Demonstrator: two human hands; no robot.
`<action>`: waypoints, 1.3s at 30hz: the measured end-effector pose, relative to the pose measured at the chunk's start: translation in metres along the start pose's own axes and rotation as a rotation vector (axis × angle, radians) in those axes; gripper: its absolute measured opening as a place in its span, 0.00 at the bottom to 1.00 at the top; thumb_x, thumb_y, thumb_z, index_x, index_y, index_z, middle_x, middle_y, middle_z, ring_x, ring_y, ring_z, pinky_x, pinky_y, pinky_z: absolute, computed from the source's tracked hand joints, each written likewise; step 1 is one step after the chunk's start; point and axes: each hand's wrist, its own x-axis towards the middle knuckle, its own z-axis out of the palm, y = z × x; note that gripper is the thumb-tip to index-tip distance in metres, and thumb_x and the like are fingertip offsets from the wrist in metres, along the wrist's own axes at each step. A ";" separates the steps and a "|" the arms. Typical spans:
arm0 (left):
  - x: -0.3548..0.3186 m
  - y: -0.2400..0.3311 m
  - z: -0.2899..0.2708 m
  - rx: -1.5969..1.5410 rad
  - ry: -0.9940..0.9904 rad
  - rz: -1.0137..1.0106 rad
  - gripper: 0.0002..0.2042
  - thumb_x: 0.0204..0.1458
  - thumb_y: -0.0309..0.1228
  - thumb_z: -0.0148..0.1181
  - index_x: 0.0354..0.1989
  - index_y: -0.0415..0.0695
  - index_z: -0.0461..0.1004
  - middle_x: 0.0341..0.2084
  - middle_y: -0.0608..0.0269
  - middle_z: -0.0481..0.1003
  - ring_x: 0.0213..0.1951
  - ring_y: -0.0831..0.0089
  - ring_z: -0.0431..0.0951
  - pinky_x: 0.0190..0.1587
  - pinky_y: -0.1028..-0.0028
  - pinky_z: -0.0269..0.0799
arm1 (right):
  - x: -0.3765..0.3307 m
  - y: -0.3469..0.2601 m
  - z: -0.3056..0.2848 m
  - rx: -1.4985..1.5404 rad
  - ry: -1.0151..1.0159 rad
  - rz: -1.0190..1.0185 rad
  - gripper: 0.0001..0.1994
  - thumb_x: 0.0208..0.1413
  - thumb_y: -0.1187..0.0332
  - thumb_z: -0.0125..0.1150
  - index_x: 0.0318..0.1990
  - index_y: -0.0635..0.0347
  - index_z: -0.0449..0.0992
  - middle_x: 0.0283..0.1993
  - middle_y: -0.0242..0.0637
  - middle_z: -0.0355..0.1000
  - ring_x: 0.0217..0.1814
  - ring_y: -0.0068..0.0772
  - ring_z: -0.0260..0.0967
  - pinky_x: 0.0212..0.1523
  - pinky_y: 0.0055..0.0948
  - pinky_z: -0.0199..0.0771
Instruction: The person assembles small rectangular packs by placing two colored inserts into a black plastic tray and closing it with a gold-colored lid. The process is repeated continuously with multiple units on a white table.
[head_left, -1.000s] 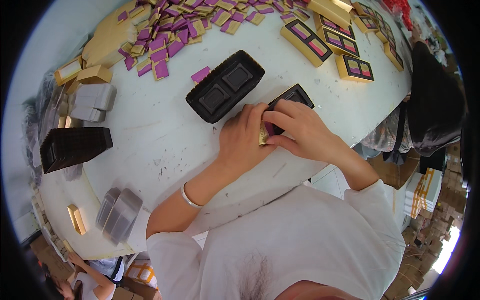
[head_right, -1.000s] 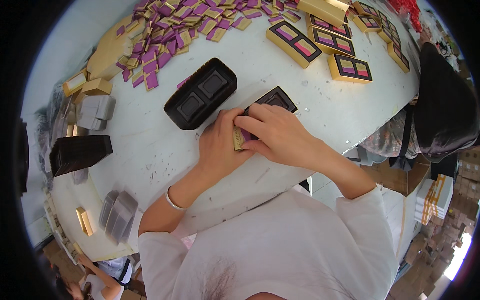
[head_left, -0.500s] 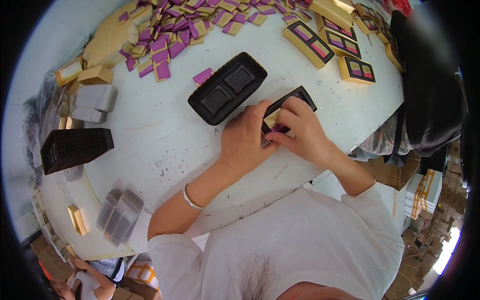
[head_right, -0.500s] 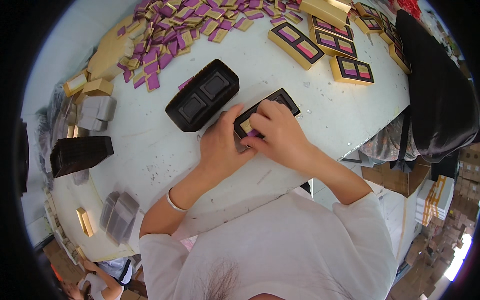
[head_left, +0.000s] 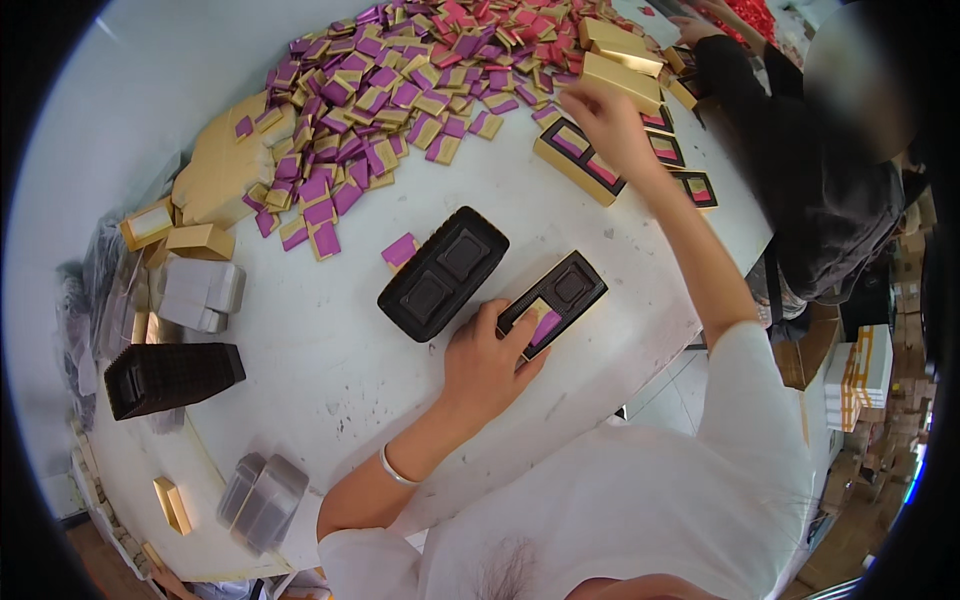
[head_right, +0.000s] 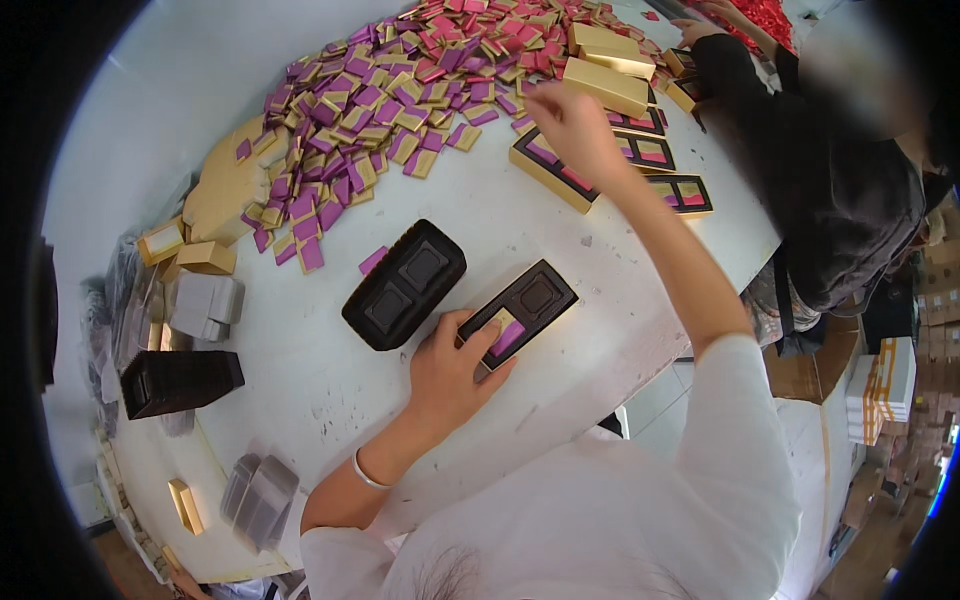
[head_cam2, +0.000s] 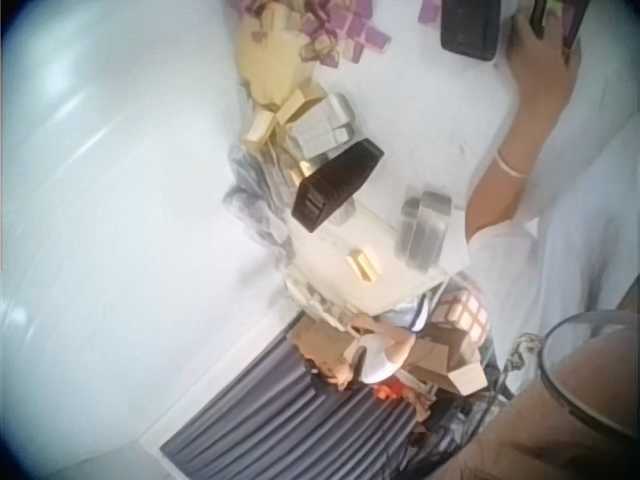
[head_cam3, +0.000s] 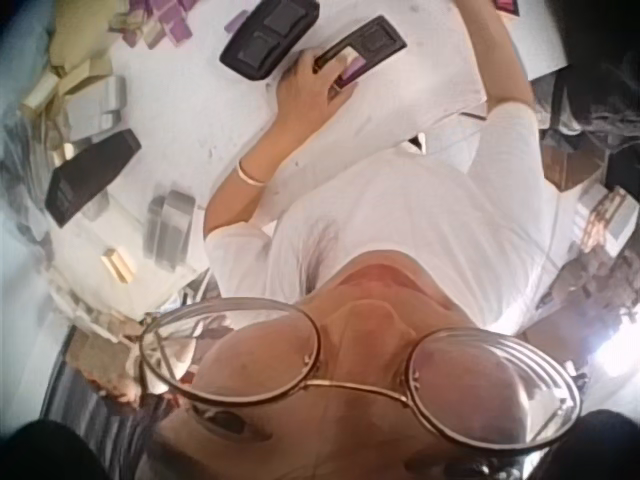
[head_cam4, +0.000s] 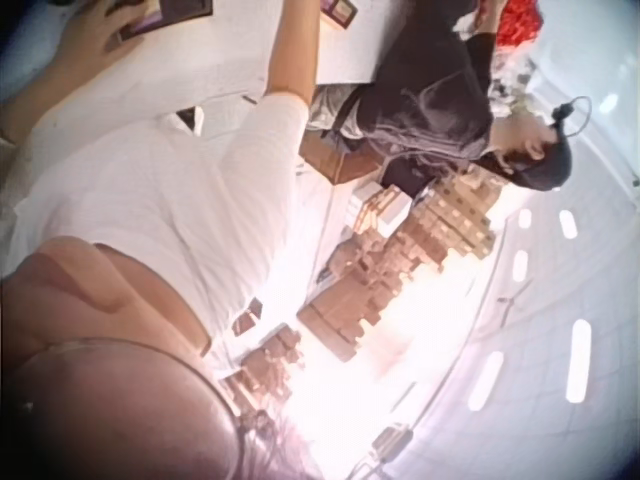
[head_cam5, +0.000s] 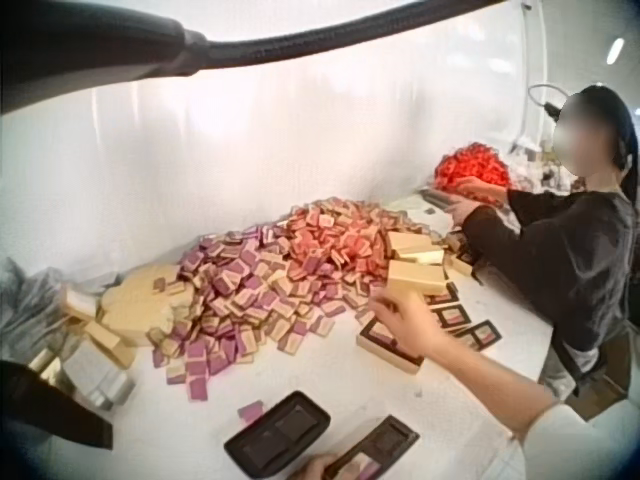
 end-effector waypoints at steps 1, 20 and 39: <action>0.000 -0.001 0.001 0.034 0.003 0.020 0.20 0.41 0.40 0.68 0.43 0.49 0.73 0.41 0.56 0.69 0.29 0.65 0.74 0.29 0.70 0.71 | 0.028 0.028 0.010 -0.112 0.006 -0.109 0.10 0.54 0.69 0.57 0.40 0.66 0.75 0.36 0.46 0.74 0.36 0.41 0.72 0.38 0.35 0.72; 0.011 0.003 -0.010 -0.295 -0.005 -0.204 0.13 0.47 0.28 0.62 0.41 0.43 0.70 0.35 0.57 0.69 0.37 0.60 0.72 0.38 0.68 0.67 | 0.055 0.018 -0.020 0.577 -0.275 0.324 0.13 0.54 0.68 0.60 0.47 0.59 0.75 0.35 0.31 0.73 0.35 0.20 0.70 0.37 0.20 0.69; 0.000 0.012 -0.002 0.154 0.013 0.015 0.21 0.46 0.41 0.65 0.50 0.52 0.76 0.57 0.56 0.65 0.44 0.59 0.68 0.46 0.67 0.67 | -0.156 -0.054 -0.017 0.018 -0.240 -0.026 0.08 0.48 0.78 0.59 0.37 0.60 0.71 0.31 0.37 0.64 0.35 0.39 0.63 0.35 0.32 0.67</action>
